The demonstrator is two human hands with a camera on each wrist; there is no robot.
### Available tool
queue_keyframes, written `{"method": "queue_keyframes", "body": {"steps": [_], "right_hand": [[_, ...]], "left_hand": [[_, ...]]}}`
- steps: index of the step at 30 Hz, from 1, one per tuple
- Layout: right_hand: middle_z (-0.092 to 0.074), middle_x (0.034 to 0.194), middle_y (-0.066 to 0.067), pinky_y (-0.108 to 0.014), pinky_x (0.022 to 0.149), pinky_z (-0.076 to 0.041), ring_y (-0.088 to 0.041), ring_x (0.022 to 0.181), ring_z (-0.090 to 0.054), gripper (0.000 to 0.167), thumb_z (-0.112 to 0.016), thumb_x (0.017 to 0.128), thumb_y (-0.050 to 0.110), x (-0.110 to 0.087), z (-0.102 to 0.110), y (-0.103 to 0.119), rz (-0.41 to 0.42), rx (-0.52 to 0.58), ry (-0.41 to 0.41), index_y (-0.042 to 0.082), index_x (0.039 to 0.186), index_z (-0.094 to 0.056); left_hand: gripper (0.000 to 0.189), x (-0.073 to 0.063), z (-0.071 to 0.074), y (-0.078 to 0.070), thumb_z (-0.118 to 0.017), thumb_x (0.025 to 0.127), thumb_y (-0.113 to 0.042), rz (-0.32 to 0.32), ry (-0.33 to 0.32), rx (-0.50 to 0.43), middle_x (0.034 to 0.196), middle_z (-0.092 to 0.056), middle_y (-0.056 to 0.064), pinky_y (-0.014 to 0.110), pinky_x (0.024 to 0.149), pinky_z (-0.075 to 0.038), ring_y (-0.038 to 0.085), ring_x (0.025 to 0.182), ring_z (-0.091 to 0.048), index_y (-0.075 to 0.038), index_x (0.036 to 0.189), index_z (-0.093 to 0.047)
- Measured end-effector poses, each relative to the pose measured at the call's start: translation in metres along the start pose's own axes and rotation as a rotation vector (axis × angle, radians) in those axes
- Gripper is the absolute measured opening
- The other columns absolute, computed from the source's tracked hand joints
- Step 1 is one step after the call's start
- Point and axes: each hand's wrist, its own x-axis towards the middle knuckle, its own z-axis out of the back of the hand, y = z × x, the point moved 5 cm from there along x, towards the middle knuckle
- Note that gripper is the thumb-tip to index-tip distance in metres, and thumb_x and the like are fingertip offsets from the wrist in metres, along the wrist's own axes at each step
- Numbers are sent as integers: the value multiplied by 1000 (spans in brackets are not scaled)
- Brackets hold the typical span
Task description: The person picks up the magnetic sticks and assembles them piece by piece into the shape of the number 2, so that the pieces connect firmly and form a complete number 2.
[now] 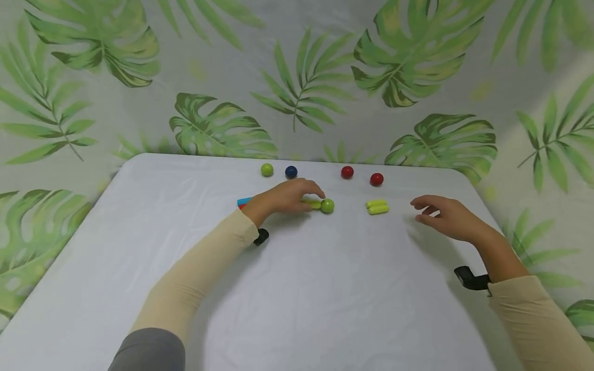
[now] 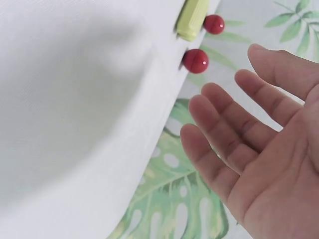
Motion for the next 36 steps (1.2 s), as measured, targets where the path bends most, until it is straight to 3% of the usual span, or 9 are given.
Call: {"method": "queue_keyframes", "body": {"steps": [3, 8, 16, 24, 36], "right_hand": [[-66, 124, -20, -31, 82, -55, -33, 107, -67, 35, -63, 98, 19, -1, -2, -1, -5, 11, 15, 4, 129, -59], [-67, 123, -18, -27, 83, -54, -31, 106, -67, 34, -63, 98, 19, -2, -4, -1, -1, 23, 22, 5, 128, -60], [-68, 122, -20, -40, 84, -57, -34, 106, -68, 34, -63, 97, 15, 6, -8, 0, 16, -7, 30, 2, 128, -60], [-67, 123, -20, -49, 88, -56, -35, 107, -67, 32, -62, 98, 16, 19, -12, 7, 23, 20, 39, 3, 127, -60], [-63, 129, -23, -56, 95, -52, -39, 111, -64, 33, -58, 96, 6, 50, -27, 2, 26, 27, -23, -1, 128, -59]], "left_hand": [[40, 11, -6, 0, -63, 92, -8, 6, 34, 7, 137, -62, 3, 34, 113, -42, 21, 130, -56, -14, 132, -64], [41, 21, -14, 2, -57, 93, -3, 9, 58, -34, 137, -63, 4, 32, 107, -47, 22, 122, -61, -14, 132, -65], [37, 28, -19, 6, -61, 94, -7, 33, 26, -119, 134, -65, 2, 30, 103, -49, 19, 115, -61, -15, 130, -67], [37, 35, -21, 2, -64, 94, -8, 74, 34, -196, 136, -64, 2, 30, 100, -50, 18, 113, -61, -17, 129, -68], [37, 46, -25, -3, -64, 93, -9, 90, 58, -213, 137, -63, 1, 32, 105, -48, 19, 121, -59, -19, 129, -68]]}}
